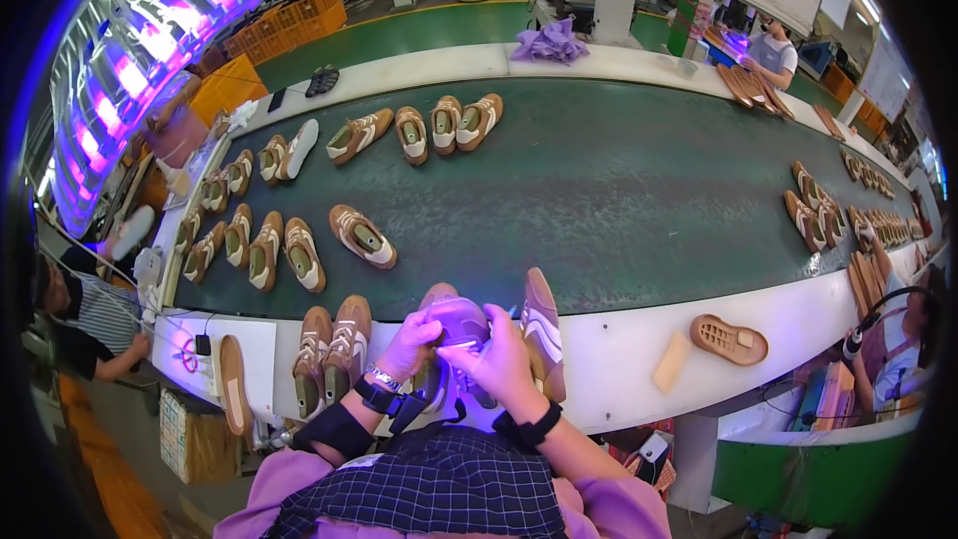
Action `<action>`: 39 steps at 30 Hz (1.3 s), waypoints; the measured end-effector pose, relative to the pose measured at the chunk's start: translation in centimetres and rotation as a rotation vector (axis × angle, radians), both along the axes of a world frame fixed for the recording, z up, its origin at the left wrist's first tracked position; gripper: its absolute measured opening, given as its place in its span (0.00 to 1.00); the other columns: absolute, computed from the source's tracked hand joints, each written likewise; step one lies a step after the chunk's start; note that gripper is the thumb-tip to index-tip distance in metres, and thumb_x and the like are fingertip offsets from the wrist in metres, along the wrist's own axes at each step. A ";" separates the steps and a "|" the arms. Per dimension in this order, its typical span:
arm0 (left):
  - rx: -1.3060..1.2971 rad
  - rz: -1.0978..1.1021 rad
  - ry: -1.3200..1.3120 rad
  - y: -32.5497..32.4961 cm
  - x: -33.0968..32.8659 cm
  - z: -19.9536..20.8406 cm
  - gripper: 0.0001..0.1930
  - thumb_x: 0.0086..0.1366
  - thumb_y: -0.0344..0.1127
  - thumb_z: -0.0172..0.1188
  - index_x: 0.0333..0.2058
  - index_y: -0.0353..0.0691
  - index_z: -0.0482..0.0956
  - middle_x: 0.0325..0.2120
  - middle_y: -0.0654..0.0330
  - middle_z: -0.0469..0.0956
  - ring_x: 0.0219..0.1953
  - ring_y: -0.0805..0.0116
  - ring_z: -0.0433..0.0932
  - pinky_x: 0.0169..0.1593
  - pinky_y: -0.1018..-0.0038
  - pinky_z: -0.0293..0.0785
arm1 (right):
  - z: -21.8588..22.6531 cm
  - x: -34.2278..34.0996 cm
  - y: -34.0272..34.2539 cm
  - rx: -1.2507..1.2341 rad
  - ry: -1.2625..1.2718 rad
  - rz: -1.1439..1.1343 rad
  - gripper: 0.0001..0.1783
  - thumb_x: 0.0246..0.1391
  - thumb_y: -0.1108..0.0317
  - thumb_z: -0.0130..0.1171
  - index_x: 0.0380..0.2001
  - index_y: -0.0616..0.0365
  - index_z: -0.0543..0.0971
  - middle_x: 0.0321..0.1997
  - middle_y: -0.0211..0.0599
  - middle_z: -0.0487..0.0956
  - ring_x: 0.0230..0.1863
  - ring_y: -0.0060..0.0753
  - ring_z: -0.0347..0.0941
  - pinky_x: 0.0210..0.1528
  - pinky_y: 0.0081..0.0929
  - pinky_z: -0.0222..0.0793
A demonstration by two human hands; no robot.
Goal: Inspecting and organizing finished shoes on a production line in a factory.
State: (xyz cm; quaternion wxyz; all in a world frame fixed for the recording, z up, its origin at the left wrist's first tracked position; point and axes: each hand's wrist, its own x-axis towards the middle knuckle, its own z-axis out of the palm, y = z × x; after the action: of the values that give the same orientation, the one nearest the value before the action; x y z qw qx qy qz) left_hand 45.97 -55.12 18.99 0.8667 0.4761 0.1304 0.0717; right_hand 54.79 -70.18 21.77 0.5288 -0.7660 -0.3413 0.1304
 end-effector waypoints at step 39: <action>-0.272 0.465 0.024 -3.3 2.6 -2.1 0.15 0.55 0.29 0.47 0.43 0.39 0.67 0.36 0.60 0.71 0.37 0.71 0.73 0.42 0.73 0.72 | -6.0 0.1 2.4 0.362 0.561 -0.021 0.18 0.59 0.64 0.53 0.47 0.62 0.65 0.41 0.35 0.72 0.40 0.21 0.70 0.41 0.20 0.69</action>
State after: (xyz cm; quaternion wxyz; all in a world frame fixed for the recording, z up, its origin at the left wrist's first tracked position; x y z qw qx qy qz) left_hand 48.52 -58.38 16.93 0.8813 0.3135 0.2551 0.2448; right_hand 54.89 -67.78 15.72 0.7312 -0.5971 -0.1921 0.2682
